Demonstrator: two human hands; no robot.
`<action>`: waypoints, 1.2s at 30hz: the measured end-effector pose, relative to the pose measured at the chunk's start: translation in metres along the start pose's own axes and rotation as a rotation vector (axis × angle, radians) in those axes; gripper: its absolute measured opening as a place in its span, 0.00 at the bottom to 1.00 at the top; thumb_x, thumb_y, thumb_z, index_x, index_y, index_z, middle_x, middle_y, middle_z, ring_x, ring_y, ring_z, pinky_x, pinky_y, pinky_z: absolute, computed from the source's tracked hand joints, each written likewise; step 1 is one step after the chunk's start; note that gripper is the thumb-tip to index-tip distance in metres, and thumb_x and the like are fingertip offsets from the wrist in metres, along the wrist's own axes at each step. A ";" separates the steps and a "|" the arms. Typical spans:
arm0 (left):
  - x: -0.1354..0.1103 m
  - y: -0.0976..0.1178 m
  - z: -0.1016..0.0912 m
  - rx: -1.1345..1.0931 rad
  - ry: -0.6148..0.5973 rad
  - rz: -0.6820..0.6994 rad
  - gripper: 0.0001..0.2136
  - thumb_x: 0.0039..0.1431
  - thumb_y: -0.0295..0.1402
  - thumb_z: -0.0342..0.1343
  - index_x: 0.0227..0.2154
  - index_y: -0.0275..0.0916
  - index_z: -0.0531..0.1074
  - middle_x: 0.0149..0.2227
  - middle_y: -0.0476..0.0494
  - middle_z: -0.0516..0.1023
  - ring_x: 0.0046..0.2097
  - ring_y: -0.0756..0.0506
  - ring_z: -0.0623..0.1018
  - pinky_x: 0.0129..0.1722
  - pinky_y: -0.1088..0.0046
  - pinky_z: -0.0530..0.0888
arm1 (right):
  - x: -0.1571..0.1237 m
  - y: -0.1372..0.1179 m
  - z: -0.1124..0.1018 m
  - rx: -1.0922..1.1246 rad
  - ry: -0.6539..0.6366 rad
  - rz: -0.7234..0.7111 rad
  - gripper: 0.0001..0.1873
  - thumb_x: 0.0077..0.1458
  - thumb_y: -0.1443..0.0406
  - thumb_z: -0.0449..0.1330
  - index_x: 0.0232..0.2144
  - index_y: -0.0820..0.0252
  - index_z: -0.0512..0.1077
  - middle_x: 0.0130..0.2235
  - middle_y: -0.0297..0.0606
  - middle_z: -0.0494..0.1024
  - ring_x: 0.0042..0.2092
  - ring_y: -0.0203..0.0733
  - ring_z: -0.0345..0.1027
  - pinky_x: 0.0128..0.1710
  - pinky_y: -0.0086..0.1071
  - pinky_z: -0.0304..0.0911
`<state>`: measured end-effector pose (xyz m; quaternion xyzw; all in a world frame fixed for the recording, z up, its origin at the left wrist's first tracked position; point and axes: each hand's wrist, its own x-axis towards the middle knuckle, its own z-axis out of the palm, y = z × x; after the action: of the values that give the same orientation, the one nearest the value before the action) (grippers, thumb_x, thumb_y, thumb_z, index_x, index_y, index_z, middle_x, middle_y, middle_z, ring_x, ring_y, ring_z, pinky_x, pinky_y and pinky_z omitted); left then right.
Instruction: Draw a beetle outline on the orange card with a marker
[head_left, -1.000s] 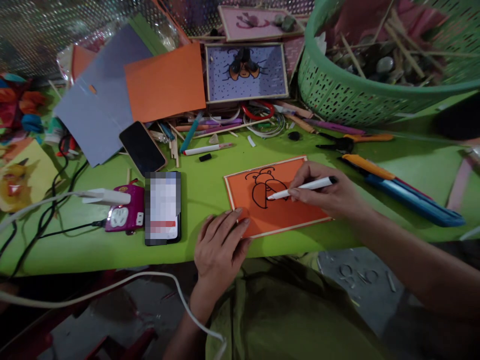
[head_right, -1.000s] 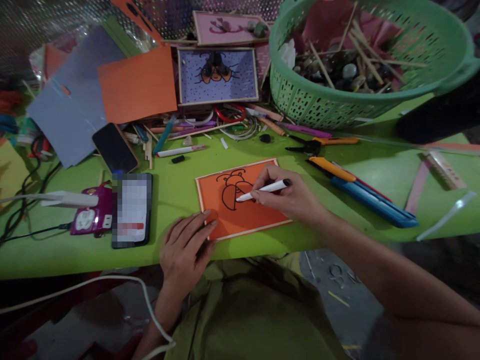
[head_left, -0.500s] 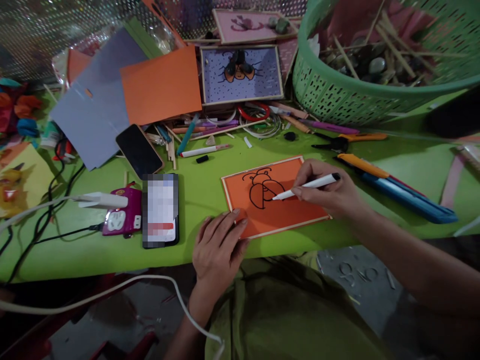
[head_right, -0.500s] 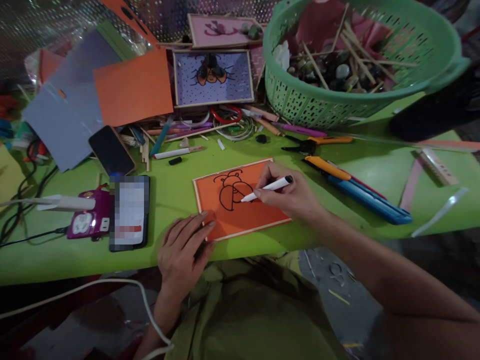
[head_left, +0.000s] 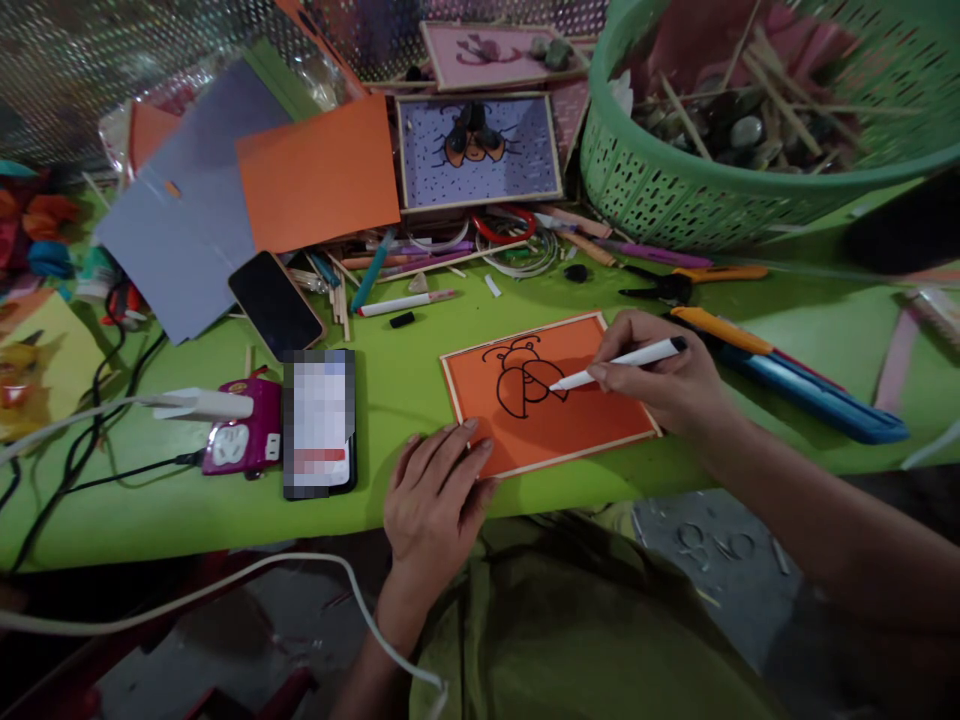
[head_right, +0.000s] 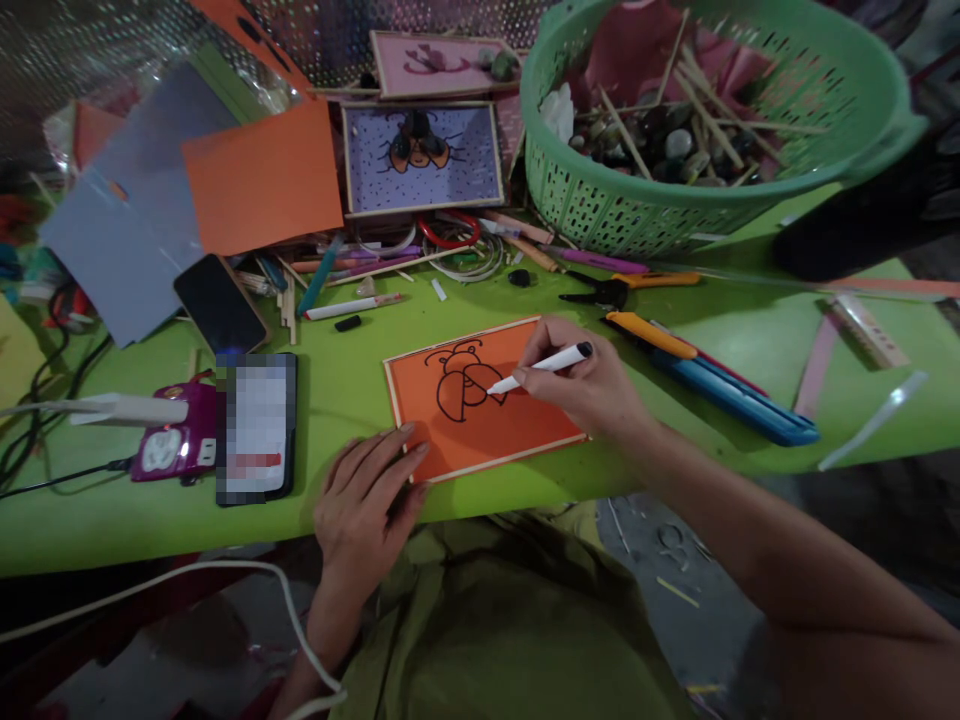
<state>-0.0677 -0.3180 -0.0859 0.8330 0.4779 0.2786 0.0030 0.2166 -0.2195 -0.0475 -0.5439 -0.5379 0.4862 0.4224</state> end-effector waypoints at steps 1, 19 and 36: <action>0.000 0.000 0.000 0.002 -0.001 0.002 0.14 0.74 0.33 0.60 0.60 0.44 0.78 0.60 0.41 0.87 0.61 0.39 0.84 0.66 0.55 0.75 | 0.000 0.000 0.000 0.011 0.006 0.009 0.16 0.47 0.57 0.76 0.24 0.54 0.73 0.23 0.29 0.71 0.27 0.36 0.59 0.28 0.34 0.53; 0.001 0.002 0.002 0.000 0.025 -0.008 0.13 0.75 0.34 0.59 0.59 0.44 0.78 0.58 0.41 0.88 0.60 0.39 0.85 0.66 0.55 0.75 | 0.000 -0.003 0.005 -0.023 -0.077 -0.018 0.19 0.47 0.52 0.79 0.24 0.54 0.76 0.23 0.32 0.76 0.26 0.38 0.63 0.26 0.34 0.54; 0.002 0.002 0.000 0.002 0.014 -0.010 0.12 0.76 0.34 0.59 0.58 0.44 0.78 0.58 0.42 0.88 0.59 0.40 0.84 0.66 0.57 0.75 | 0.002 -0.005 0.007 -0.013 -0.092 0.001 0.18 0.46 0.54 0.79 0.24 0.54 0.75 0.23 0.31 0.75 0.26 0.37 0.61 0.26 0.33 0.57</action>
<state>-0.0654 -0.3181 -0.0843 0.8287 0.4825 0.2837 0.0003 0.2093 -0.2180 -0.0441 -0.5241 -0.5596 0.5072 0.3936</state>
